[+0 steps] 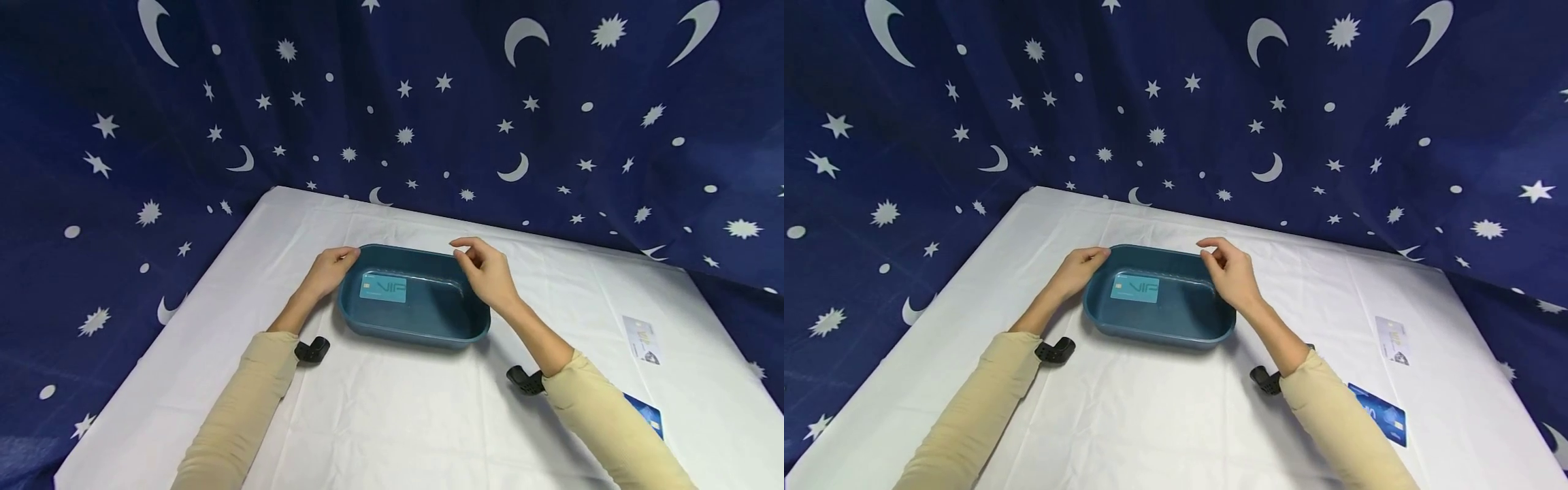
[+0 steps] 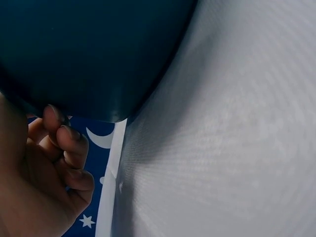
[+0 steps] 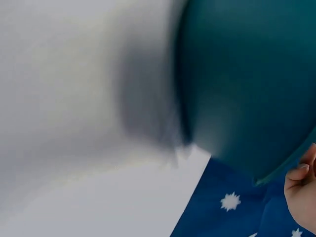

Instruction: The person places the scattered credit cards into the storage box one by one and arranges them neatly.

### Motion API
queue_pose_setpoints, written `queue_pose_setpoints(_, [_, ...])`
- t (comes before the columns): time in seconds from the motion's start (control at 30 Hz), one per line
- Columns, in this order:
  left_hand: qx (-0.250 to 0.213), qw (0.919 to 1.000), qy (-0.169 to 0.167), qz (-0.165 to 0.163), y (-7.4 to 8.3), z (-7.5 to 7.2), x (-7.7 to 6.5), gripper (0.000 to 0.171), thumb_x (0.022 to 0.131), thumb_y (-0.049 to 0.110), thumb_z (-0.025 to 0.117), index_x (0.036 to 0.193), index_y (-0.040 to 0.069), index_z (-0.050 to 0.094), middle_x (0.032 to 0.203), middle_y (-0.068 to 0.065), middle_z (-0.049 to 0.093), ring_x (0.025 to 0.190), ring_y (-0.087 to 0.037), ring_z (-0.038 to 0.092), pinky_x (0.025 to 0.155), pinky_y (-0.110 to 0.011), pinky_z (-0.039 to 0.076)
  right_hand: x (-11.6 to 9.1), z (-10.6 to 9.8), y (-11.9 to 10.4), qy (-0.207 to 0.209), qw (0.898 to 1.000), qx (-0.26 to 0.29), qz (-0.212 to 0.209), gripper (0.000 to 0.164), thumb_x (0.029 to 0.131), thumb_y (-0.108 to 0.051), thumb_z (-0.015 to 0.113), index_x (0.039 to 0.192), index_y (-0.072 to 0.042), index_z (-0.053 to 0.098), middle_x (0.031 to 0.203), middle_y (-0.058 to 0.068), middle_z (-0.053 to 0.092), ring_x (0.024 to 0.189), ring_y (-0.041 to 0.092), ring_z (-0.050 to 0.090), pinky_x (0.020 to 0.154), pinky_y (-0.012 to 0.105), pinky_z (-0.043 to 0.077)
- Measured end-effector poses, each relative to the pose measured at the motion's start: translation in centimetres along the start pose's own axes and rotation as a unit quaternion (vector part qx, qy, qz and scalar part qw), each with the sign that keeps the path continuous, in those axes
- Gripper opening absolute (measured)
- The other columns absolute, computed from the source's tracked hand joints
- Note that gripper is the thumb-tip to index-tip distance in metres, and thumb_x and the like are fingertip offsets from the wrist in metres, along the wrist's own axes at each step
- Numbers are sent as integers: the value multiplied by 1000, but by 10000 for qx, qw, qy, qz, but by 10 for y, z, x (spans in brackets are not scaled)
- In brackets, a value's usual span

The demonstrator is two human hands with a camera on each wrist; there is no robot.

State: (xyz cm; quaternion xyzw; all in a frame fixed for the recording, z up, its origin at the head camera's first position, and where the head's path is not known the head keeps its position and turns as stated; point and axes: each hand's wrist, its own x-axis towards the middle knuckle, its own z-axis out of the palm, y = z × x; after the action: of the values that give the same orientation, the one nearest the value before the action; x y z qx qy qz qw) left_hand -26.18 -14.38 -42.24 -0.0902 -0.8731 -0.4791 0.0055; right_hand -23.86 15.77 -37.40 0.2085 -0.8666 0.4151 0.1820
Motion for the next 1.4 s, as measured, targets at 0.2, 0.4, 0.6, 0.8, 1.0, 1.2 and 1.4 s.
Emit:
queue_pose_setpoints(0.2, [27, 10000, -5, -12, 1, 1, 0, 42, 102, 33, 45, 125, 3, 63, 122, -14, 62, 120, -29, 53, 101, -44, 39, -15, -16, 6, 142, 9997, -91, 195, 17, 94, -7, 61, 110, -4, 67, 68, 5, 57, 52, 11, 42, 46, 17, 32])
queue_pose_setpoints(0.4, [23, 10000, -17, -56, 1, 1, 0, 42, 102, 34, 45, 125, 4, 63, 122, -14, 62, 120, -28, 53, 101, -44, 39, -25, -33, 4, -192, 9936, -643, 908, 23, 95, -13, 61, 115, -3, 63, 78, 9, 62, 66, 19, 53, 57, 23, 40])
queue_pose_setpoints(0.6, [-10, 9999, 13, -110, -1, 2, 0, 41, 102, 33, 45, 124, 4, 63, 122, -13, 62, 119, -28, 53, 101, -44, 39, -32, -57, 2, -1369, 9538, -1063, 2454, 42, 97, -35, 56, 114, 2, 46, 91, 15, 57, 78, 26, 55, 63, 34, 42])
queue_pose_setpoints(0.8, [-22, 10000, -4, -65, 1, 1, 0, 41, 102, 33, 45, 125, 3, 63, 122, -14, 62, 120, -28, 53, 101, -44, 39, -53, -74, 3, -2354, 9236, -1615, 2560, 34, 94, -38, 58, 93, -4, 51, 75, 5, 52, 65, 20, 49, 56, 32, 38])
queue_pose_setpoints(1.0, [28, 9999, 9, -99, 2, -1, 2, 42, 102, 34, 46, 126, 4, 62, 123, -14, 61, 121, -28, 52, 102, -44, 38, -73, -96, 7, -3184, 8810, -2143, 2765, 46, 93, -47, 57, 91, -1, 56, 73, 5, 52, 66, 20, 49, 57, 34, 40])
queue_pose_setpoints(1.2, [79, 9999, 24, -94, 1, -2, 1, 42, 102, 34, 45, 126, 4, 62, 124, -14, 61, 121, -29, 51, 102, -44, 38, -85, -114, 14, -3584, 8487, -2311, 3129, 58, 86, -56, 61, 93, 1, 53, 77, 6, 51, 72, 22, 49, 61, 36, 41])
queue_pose_setpoints(1.4, [4, 10000, 75, -65, 0, -1, 0, 42, 102, 33, 45, 126, 3, 62, 124, -15, 61, 120, -29, 52, 101, -44, 39, -95, -119, 21, -3482, 8496, -2303, 3225, 58, 82, -53, 68, 86, 0, 47, 73, 4, 44, 65, 19, 44, 57, 31, 36])
